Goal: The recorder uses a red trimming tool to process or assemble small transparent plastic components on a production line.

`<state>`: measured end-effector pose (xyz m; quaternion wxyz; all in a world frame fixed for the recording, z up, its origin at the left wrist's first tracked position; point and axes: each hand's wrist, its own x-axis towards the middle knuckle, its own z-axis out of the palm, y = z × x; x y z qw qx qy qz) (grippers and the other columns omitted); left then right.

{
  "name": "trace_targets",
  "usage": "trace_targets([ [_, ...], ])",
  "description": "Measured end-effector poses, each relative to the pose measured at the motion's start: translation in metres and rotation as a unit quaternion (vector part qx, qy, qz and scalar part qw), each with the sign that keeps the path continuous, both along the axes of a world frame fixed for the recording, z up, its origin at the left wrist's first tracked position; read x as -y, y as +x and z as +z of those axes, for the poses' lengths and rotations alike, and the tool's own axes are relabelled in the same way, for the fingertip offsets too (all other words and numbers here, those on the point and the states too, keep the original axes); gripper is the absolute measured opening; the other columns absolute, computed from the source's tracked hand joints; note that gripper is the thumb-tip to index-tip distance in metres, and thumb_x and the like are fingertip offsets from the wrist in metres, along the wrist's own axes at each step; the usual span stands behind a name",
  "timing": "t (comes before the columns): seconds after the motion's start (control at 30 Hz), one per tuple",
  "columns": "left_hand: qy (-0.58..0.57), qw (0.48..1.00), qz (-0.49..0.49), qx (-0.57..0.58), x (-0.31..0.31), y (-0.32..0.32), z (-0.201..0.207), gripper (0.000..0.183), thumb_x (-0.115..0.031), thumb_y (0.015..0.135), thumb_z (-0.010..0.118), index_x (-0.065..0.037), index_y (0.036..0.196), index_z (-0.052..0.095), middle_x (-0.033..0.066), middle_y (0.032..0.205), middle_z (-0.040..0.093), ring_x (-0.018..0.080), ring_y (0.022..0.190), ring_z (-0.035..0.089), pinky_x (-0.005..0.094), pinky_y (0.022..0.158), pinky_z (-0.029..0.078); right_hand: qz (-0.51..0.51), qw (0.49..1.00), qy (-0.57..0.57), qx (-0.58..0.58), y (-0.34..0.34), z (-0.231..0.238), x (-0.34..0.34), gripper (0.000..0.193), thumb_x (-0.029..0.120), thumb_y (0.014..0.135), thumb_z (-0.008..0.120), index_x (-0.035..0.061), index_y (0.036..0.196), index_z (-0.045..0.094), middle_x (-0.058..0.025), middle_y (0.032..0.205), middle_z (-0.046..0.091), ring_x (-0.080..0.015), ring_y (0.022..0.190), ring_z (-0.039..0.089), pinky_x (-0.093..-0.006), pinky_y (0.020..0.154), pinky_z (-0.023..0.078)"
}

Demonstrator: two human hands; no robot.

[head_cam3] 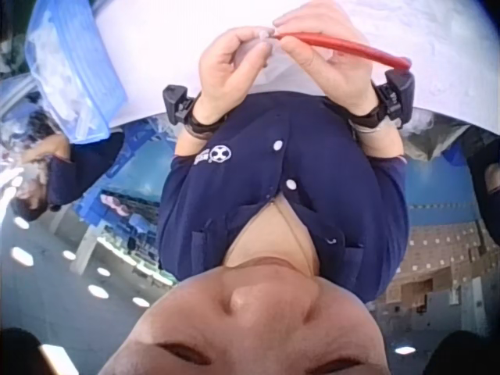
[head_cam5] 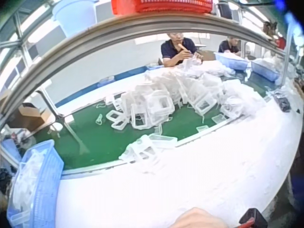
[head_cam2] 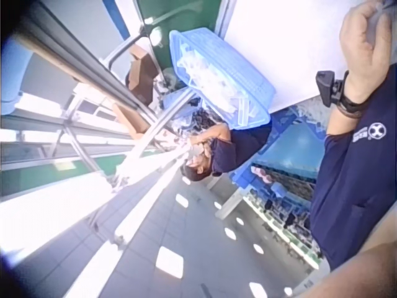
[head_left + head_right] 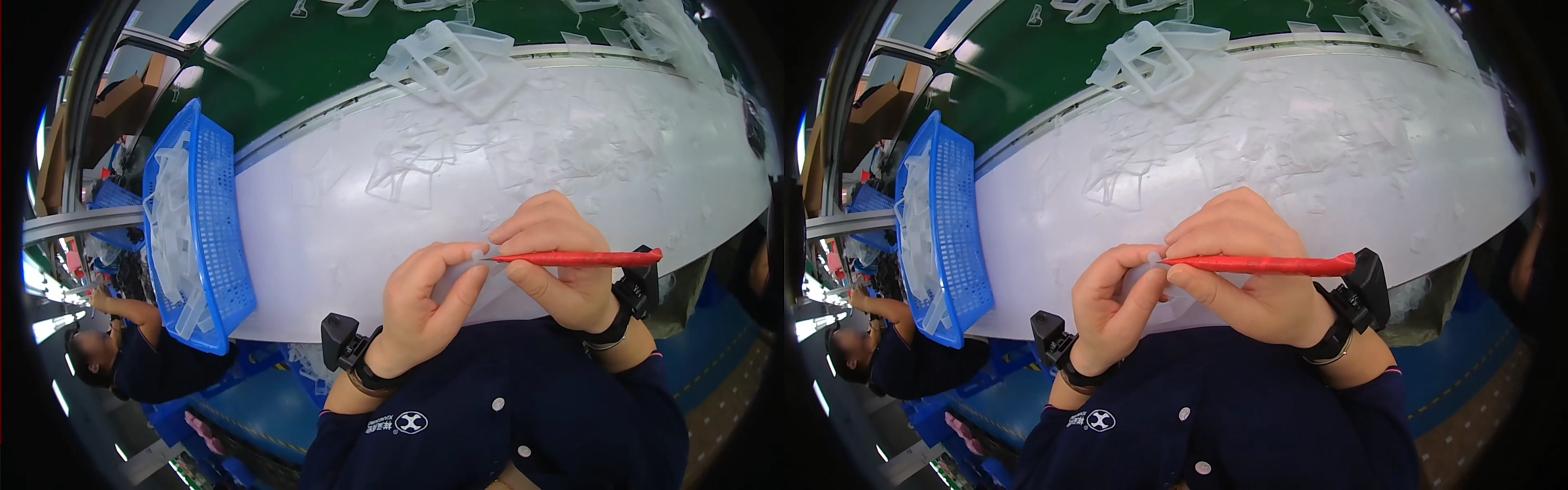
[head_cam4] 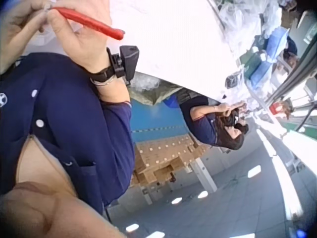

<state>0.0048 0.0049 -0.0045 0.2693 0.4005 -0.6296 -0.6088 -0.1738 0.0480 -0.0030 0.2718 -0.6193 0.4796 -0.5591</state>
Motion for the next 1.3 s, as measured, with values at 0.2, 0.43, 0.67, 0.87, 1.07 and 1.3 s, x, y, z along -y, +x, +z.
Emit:
trace_targets([
  [0.2, -0.012, 1.0, -0.005, -0.003, 0.001, 0.001, -0.001, 0.019, -0.002, 0.078, 0.064, 0.0, 0.097, 0.061, 0.0119, 0.088, 0.065, 0.0215, 0.077, 0.062, 0.0273, 0.067, 0.047, -0.016, 1.0, 0.009, 0.02, 0.004, -0.003, 0.0, 0.009, 0.009, 0.076, 0.068, 0.0044, 0.084, 0.064, -0.006, 0.084, 0.065, -0.0205, 0.076, 0.058, -0.0318, 0.071, 0.043],
  [0.43, -0.049, 0.999, -0.01, 0.007, 0.002, 0.004, -0.002, 0.018, -0.003, 0.078, 0.065, 0.0, 0.095, 0.061, 0.0112, 0.082, 0.064, 0.0221, 0.071, 0.061, 0.0285, 0.062, 0.046, 0.001, 0.996, -0.042, -0.078, 0.004, -0.001, 0.003, 0.012, 0.009, 0.074, 0.069, 0.0048, 0.084, 0.063, -0.0066, 0.084, 0.065, -0.0227, 0.073, 0.059, -0.0314, 0.067, 0.045],
  [0.67, -0.152, 0.987, -0.019, 0.042, 0.003, 0.001, -0.003, 0.014, -0.003, 0.078, 0.064, 0.0, 0.091, 0.061, 0.0113, 0.076, 0.062, 0.021, 0.067, 0.06, 0.0285, 0.058, 0.045, -0.049, 0.943, -0.192, -0.265, 0.01, -0.009, 0.0, 0.023, 0.01, 0.064, 0.069, 0.0023, 0.083, 0.06, -0.0118, 0.092, 0.065, -0.0234, 0.074, 0.061, -0.0319, 0.06, 0.05],
  [0.87, 0.05, 0.998, -0.03, -0.034, 0.0, 0.008, 0.005, 0.016, -0.004, 0.085, 0.059, 0.002, 0.1, 0.06, 0.0063, 0.08, 0.062, 0.0146, 0.071, 0.059, 0.0261, 0.065, 0.047, -0.199, 0.968, -0.091, -0.124, -0.026, -0.006, 0.012, 0.013, 0.007, 0.075, 0.067, -0.0004, 0.083, 0.061, -0.0149, 0.094, 0.064, -0.0276, 0.076, 0.061, -0.0324, 0.069, 0.049],
  [1.07, 0.012, 0.994, -0.036, -0.098, 0.013, 0.014, 0.006, 0.023, -0.004, 0.089, 0.053, 0.004, 0.111, 0.052, 0.0098, 0.101, 0.058, 0.0162, 0.095, 0.058, 0.0267, 0.085, 0.043, -0.177, 0.982, 0.056, -0.041, -0.047, -0.006, 0.024, 0.009, 0.006, 0.087, 0.056, -0.0023, 0.087, 0.06, -0.0126, 0.094, 0.064, -0.0174, 0.086, 0.06, -0.0283, 0.076, 0.047],
  [1.3, -0.049, 0.98, 0.047, -0.189, 0.035, 0.062, 0.027, 0.025, -0.005, 0.091, 0.044, 0.003, 0.115, 0.046, 0.0133, 0.109, 0.053, 0.0235, 0.106, 0.053, 0.0356, 0.093, 0.041, -0.09, 0.978, 0.095, 0.163, -0.027, -0.025, 0.035, 0.013, 0.007, 0.092, 0.047, -0.0023, 0.098, 0.054, -0.0146, 0.096, 0.064, -0.0185, 0.09, 0.061, -0.0275, 0.08, 0.046],
])
